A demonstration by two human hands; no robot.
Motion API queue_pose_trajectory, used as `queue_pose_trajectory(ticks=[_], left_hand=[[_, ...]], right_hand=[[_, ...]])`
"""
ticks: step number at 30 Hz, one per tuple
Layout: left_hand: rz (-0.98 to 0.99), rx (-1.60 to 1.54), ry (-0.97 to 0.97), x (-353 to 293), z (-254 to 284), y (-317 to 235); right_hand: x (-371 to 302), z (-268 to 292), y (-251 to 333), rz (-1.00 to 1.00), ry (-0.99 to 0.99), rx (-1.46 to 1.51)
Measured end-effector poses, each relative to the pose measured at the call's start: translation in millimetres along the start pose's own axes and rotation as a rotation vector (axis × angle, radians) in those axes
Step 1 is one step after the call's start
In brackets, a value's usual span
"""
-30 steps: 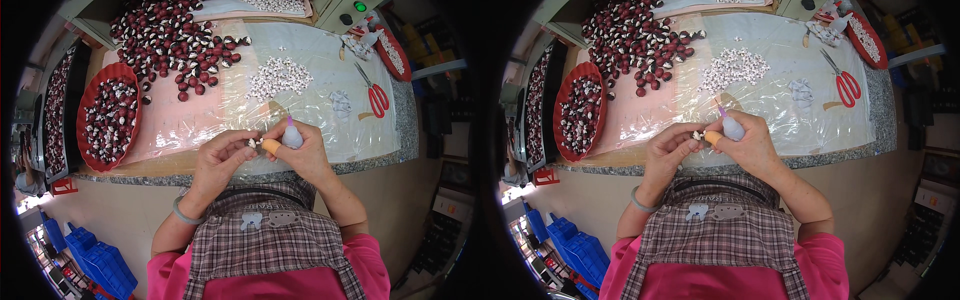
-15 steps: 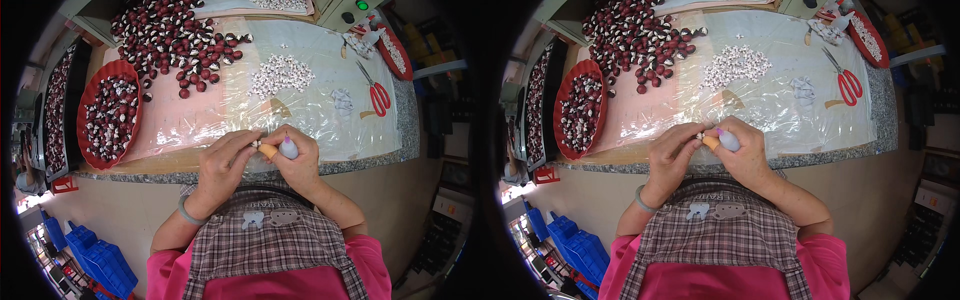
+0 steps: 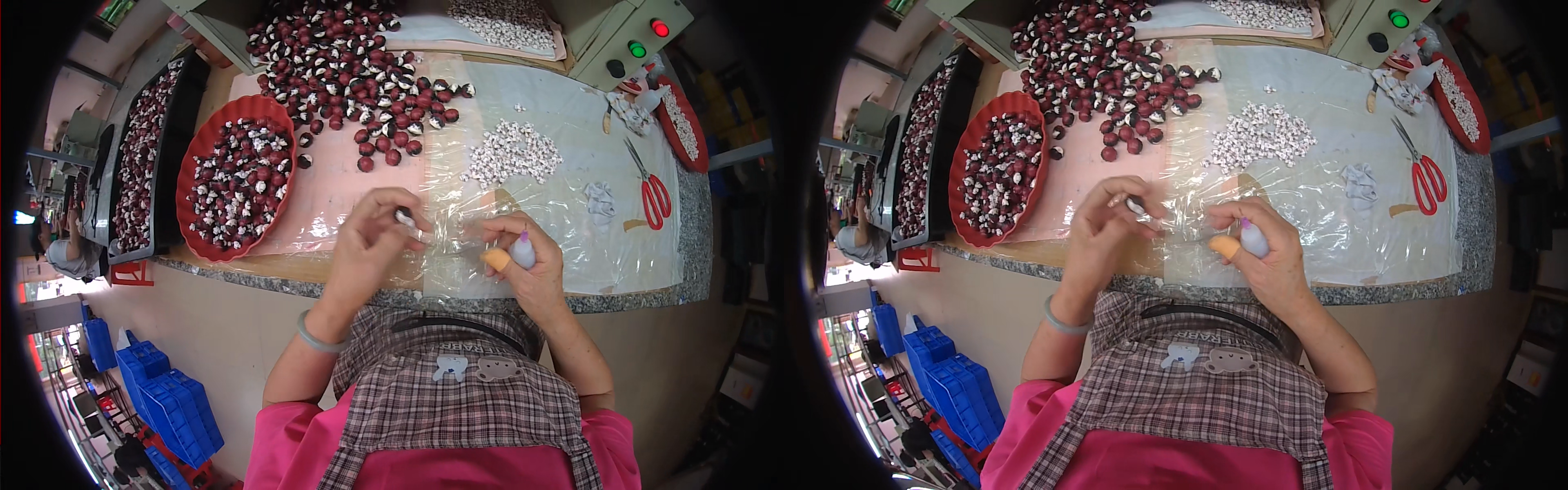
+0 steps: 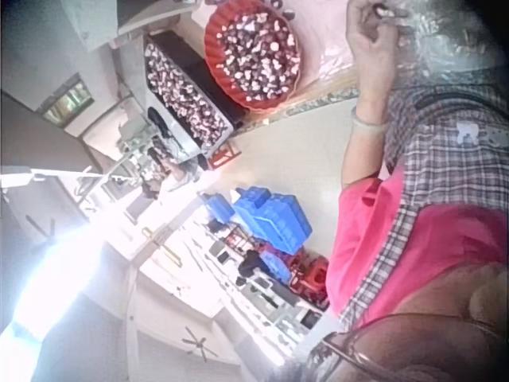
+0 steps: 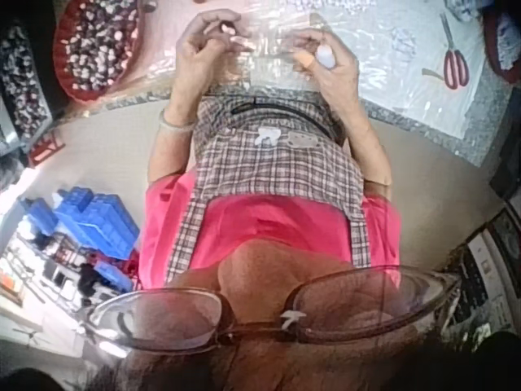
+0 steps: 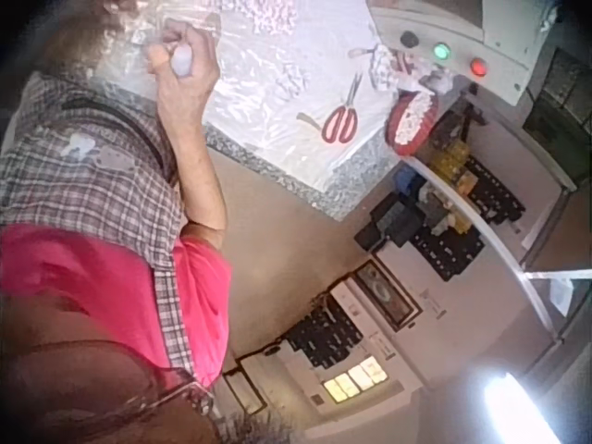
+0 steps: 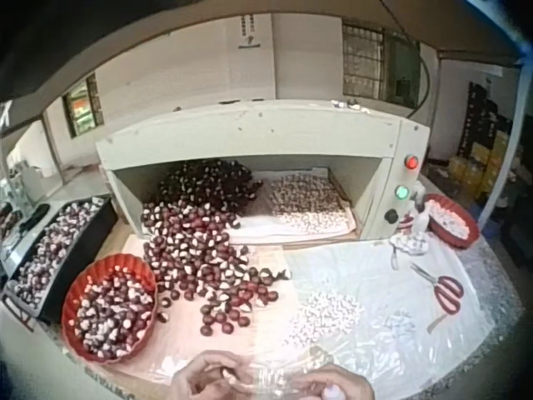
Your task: Applying glue to small toy components and assembling them at a factory workbench.
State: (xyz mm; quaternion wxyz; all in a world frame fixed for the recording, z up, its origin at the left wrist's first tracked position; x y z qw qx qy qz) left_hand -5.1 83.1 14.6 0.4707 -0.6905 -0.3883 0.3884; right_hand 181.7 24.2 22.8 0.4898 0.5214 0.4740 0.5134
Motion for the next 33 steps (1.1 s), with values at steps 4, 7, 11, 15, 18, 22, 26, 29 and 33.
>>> queue_pose_trajectory(ticks=[4, 7, 11, 15, 18, 22, 26, 29, 33], left_hand=[[-0.154, 0.383, -0.307, 15.3, 58.8, -13.8], [-0.284, 0.853, -0.425, 27.6, 59.2, -31.7], [-0.413, 1.090, -0.497, 35.0, 51.9, -39.7], [-0.345, 1.067, -0.435, 38.2, 51.8, -34.9], [-0.208, 0.432, -0.319, 30.7, 54.1, -25.4], [0.190, -0.402, 0.041, 11.4, 21.5, 1.6], [0.269, -0.501, 0.094, 2.2, -1.8, 10.4], [0.291, -0.443, 0.072, -2.0, -10.1, 17.0], [0.306, -0.493, 0.160, -4.5, -17.6, 21.9]], right_hand=[[-2.9, 7.5, -9.1, -0.036, -0.003, 0.009], [-3.9, 6.0, -7.7, -0.050, 0.018, -0.015], [-5.4, 6.3, -6.6, -0.047, 0.032, -0.002], [-6.6, 11.6, -6.7, -0.067, -0.014, -0.005], [-5.7, 18.0, -14.3, -0.125, -0.040, 0.038], [-1.9, 19.2, -6.8, -0.095, 0.029, 0.119], [-1.9, 20.9, -3.2, -0.085, 0.047, 0.199], [1.9, 25.4, 8.0, 0.075, 0.052, -0.056], [-2.0, 32.1, 6.3, -0.006, -0.009, 0.024]])
Point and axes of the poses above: each hand's wrist, its own x-axis towards the middle knuckle, its own z-axis out of the back of the hand, y = z × x, the point moved 7 cm from there along x, towards the middle knuckle, and after that the axes turned 6 degrees about z, right-handed, at the moved point
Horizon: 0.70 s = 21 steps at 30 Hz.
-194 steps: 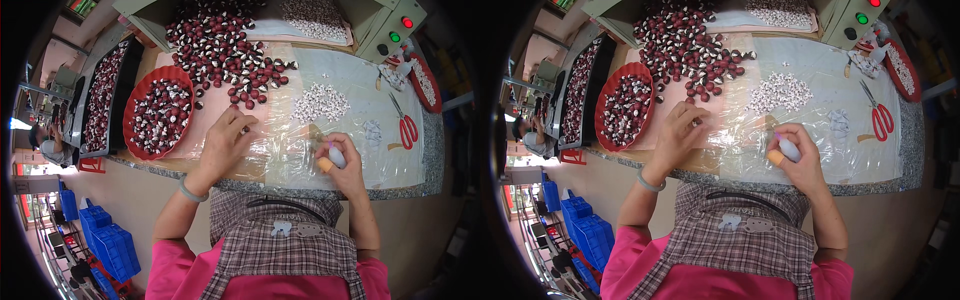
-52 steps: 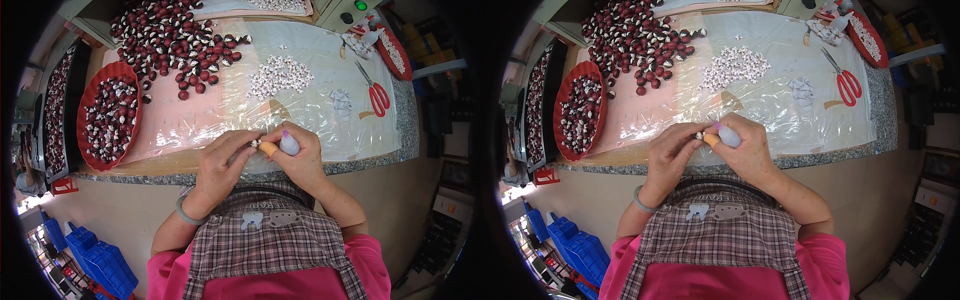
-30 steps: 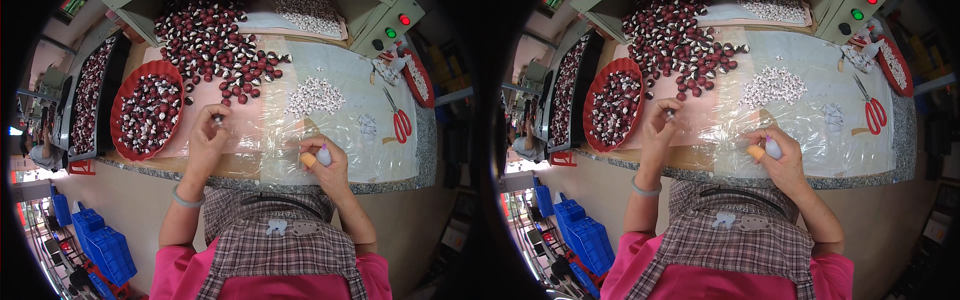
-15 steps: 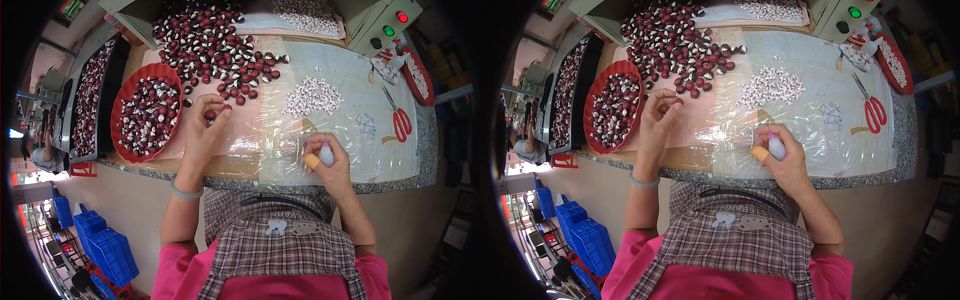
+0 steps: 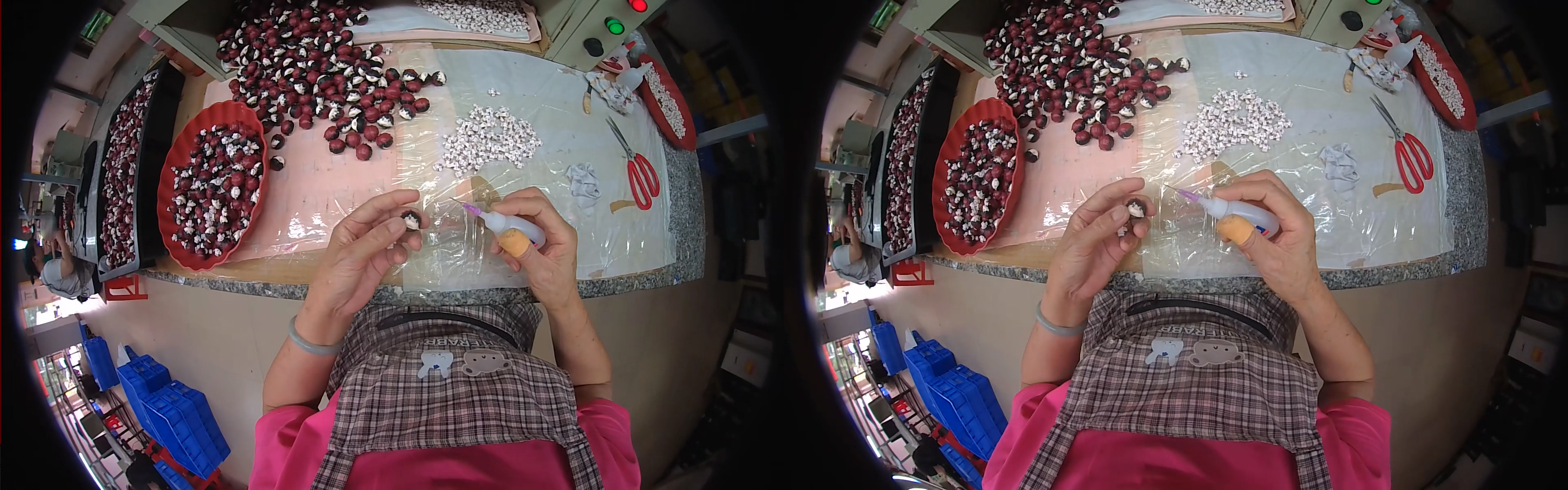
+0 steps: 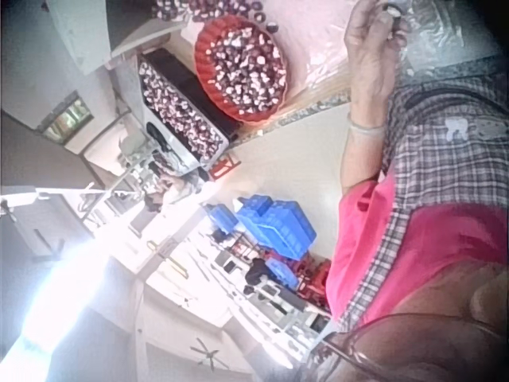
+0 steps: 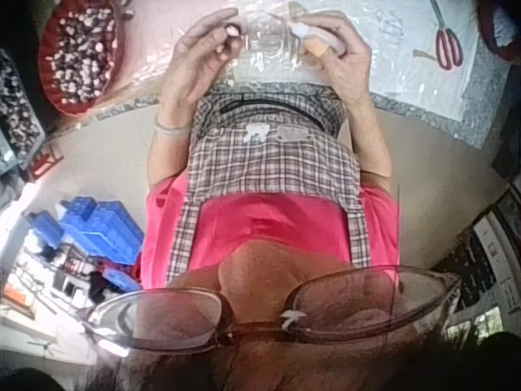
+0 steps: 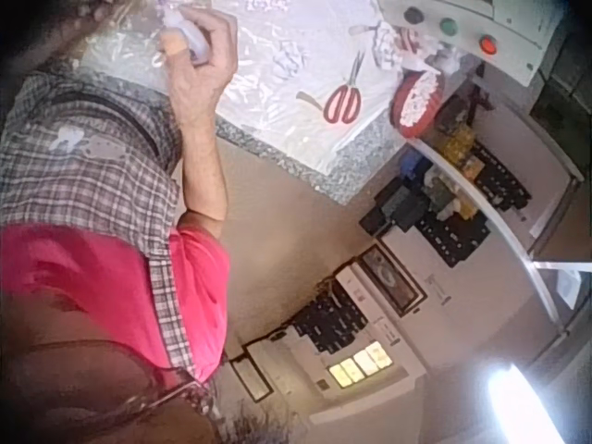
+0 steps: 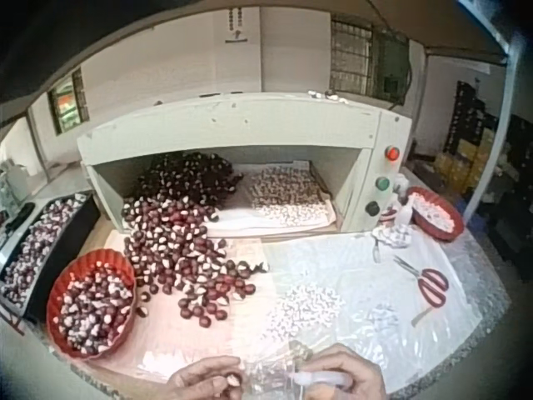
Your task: Applying glue to small toy components and assembling them at a factory workbench.
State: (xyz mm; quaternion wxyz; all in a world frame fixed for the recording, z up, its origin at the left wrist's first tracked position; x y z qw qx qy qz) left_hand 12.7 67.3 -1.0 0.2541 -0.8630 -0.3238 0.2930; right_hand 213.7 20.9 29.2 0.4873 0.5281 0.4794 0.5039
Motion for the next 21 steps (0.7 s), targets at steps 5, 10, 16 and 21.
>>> queue_pose_trajectory(ticks=[5, 10, 16, 21], left_hand=[[-0.003, 0.026, -0.004, 2.6, -0.7, 7.4], [0.016, -0.003, -0.008, 4.4, -7.4, 9.1], [0.042, 0.023, -0.008, 2.2, -3.5, 15.7], [0.035, 0.024, -0.022, 1.6, -9.4, 14.9]], right_hand=[[-0.7, 4.3, 4.8, 0.034, -0.151, 0.102], [-0.5, 6.0, 13.6, 0.093, -0.208, 0.157], [-3.1, 1.0, 24.3, 0.183, -0.188, 0.022], [-8.7, -5.0, 41.2, 0.388, -0.109, -0.252]])
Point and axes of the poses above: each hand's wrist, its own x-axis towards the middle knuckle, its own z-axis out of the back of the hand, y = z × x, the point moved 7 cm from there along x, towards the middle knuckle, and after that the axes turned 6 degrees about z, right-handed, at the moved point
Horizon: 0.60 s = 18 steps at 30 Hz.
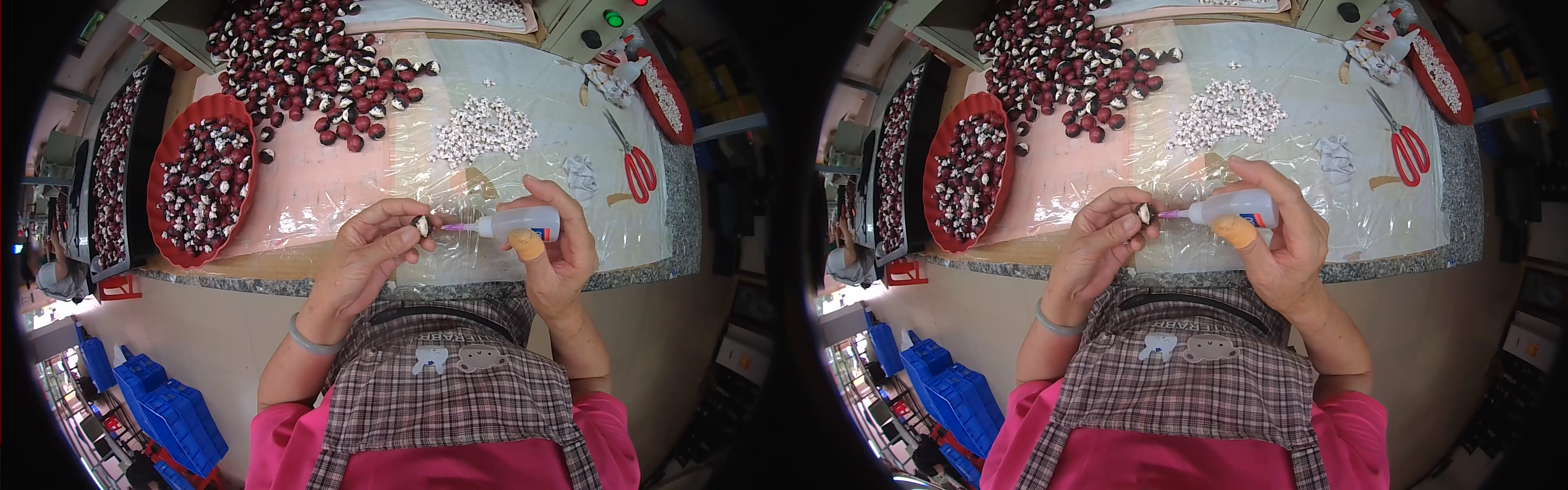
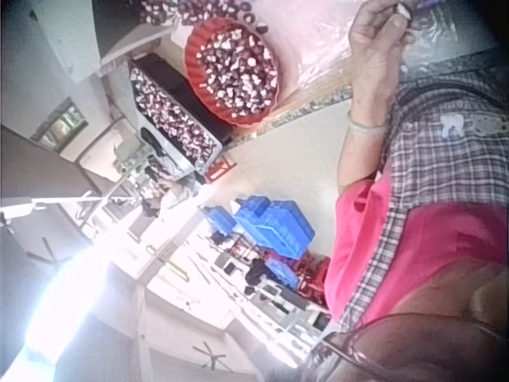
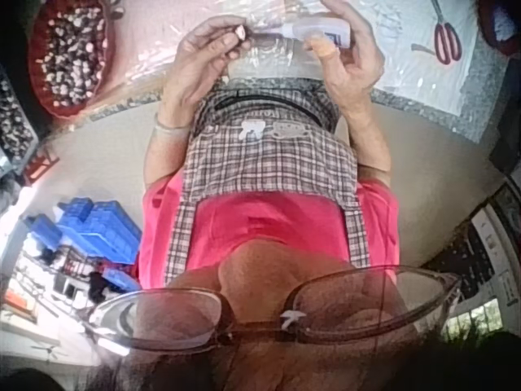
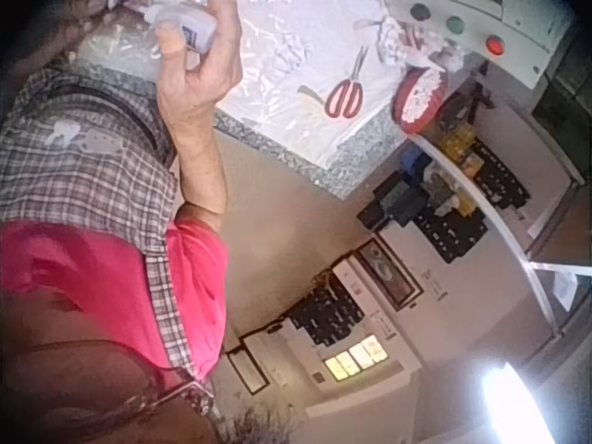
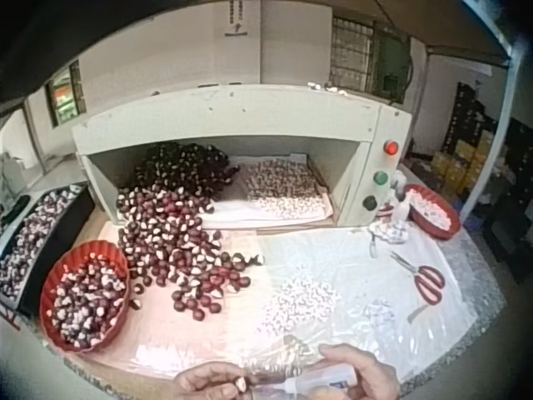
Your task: Applying glue to small toy components and assembling them at a factory workbench.
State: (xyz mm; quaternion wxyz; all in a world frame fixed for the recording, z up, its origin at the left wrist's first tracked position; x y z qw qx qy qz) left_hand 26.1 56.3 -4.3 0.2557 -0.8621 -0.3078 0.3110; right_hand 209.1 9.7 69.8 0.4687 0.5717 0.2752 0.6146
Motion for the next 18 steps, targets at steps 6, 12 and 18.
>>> queue_pose_trajectory(ticks=[6, 12, 18], left_hand=[[0.019, 0.012, 0.023, 1.1, -1.3, 1.9], [0.020, 0.007, 0.043, 1.1, -2.2, 2.5], [0.020, 0.014, 0.047, 1.8, -0.7, 3.0]], right_hand=[[0.4, -0.9, 5.2, 0.090, 0.037, -0.126], [1.0, -2.8, 8.7, 0.142, 0.060, -0.225], [2.7, -4.6, 13.2, 0.150, 0.091, -0.244]])
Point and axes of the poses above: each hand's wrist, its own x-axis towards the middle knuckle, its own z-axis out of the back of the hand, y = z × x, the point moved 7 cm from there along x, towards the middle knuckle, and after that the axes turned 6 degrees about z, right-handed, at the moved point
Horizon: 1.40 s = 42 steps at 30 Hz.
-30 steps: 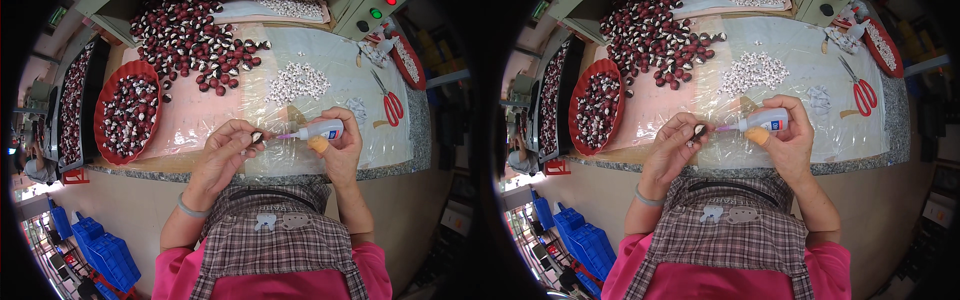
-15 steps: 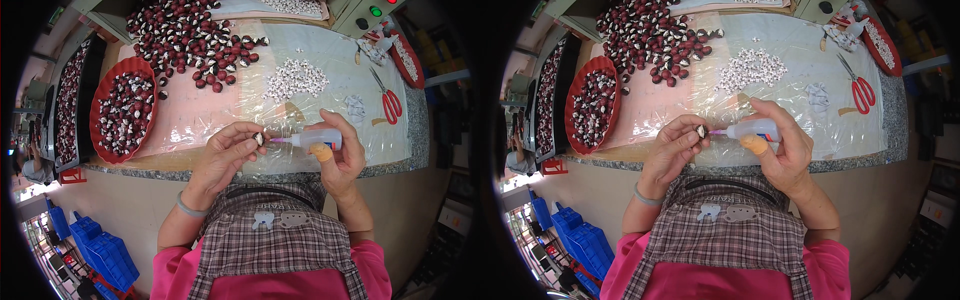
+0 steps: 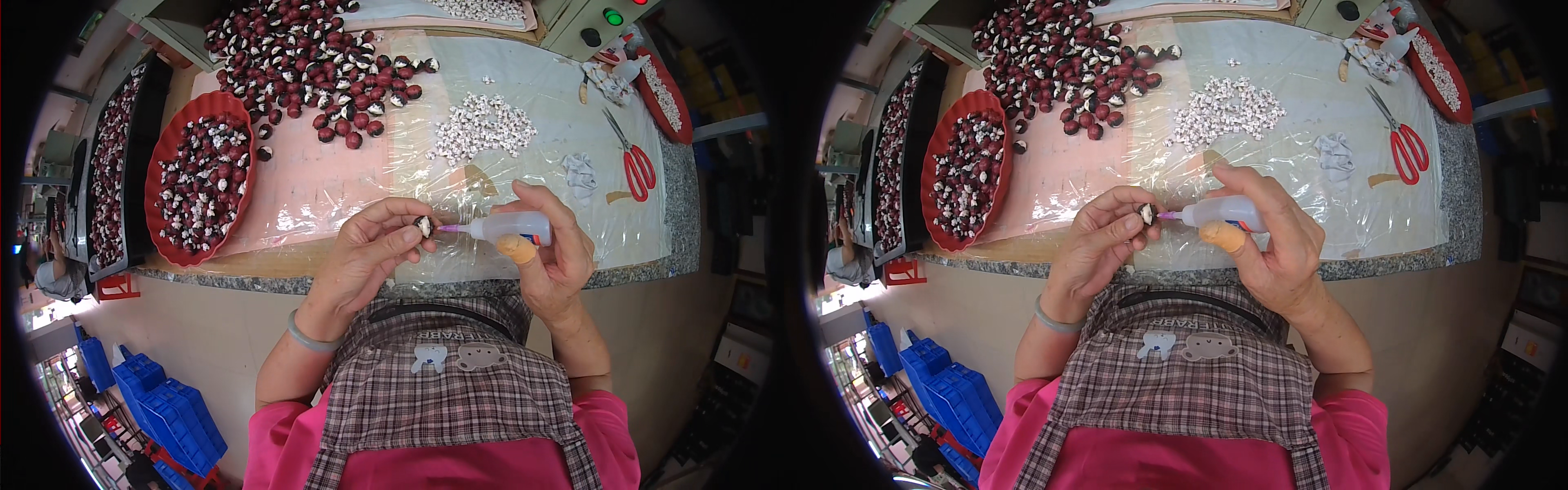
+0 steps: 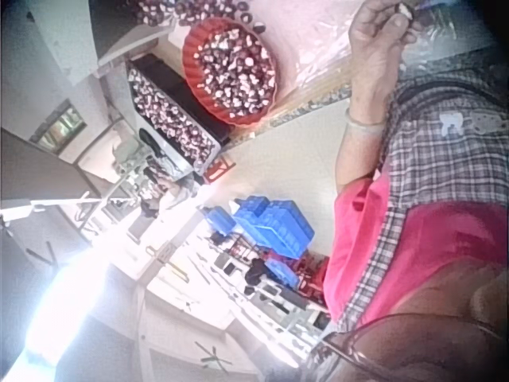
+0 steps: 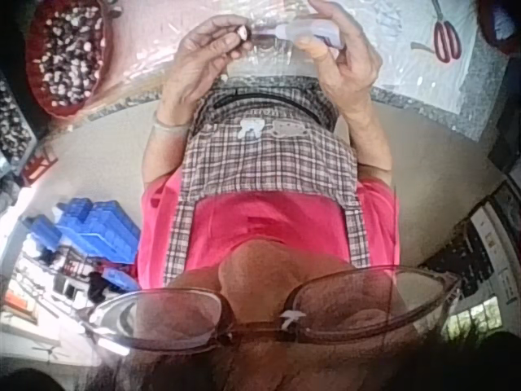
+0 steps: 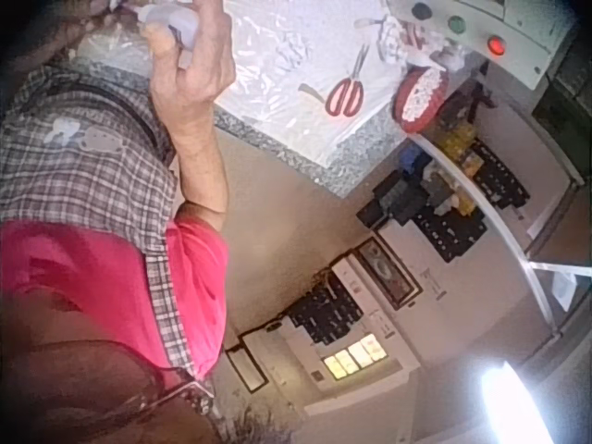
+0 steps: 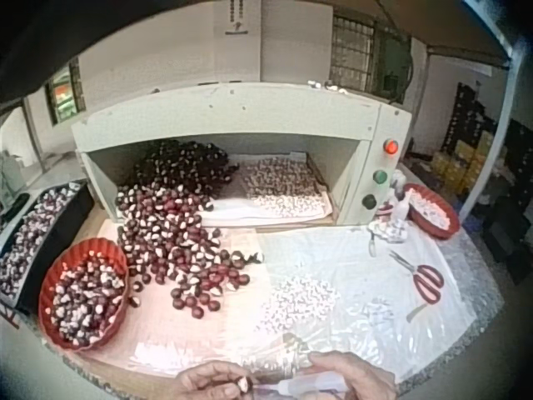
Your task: Applying glue to small toy components and assembling them at a factory workbench.
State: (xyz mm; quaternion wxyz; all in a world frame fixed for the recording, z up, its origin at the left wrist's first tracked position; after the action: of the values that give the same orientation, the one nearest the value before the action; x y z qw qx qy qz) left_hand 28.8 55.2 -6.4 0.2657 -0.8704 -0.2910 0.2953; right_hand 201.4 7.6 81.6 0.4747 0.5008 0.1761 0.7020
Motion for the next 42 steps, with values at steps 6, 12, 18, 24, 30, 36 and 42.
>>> queue_pose_trajectory(ticks=[6, 12, 18, 24, 30, 36, 42], left_hand=[[0.023, 0.027, 0.018, 0.6, -0.8, 1.8], [0.013, 0.024, 0.012, 1.8, 2.1, 1.9], [0.040, 0.054, 0.059, 1.2, 2.9, -0.1], [0.041, 0.033, -0.008, -1.0, 10.5, 1.4], [0.036, 0.011, -0.008, 1.6, 13.8, 3.5], [0.031, 0.004, 0.001, 2.3, 13.6, 2.5], [0.017, 0.001, 0.024, 4.6, 13.7, 2.5]], right_hand=[[3.3, -0.6, 5.0, 0.061, 0.007, -0.031], [5.3, 0.4, 6.3, 0.057, -0.047, -0.038], [-2.8, 8.8, -17.3, -0.155, -0.063, 0.207], [-6.2, 21.5, -70.6, -0.410, -0.258, 0.768], [-6.9, 22.1, -93.0, -0.628, -0.213, 0.604], [4.3, 37.9, -112.1, -0.542, -0.060, -0.101], [24.9, 27.4, -95.4, -0.279, 0.081, -0.476]])
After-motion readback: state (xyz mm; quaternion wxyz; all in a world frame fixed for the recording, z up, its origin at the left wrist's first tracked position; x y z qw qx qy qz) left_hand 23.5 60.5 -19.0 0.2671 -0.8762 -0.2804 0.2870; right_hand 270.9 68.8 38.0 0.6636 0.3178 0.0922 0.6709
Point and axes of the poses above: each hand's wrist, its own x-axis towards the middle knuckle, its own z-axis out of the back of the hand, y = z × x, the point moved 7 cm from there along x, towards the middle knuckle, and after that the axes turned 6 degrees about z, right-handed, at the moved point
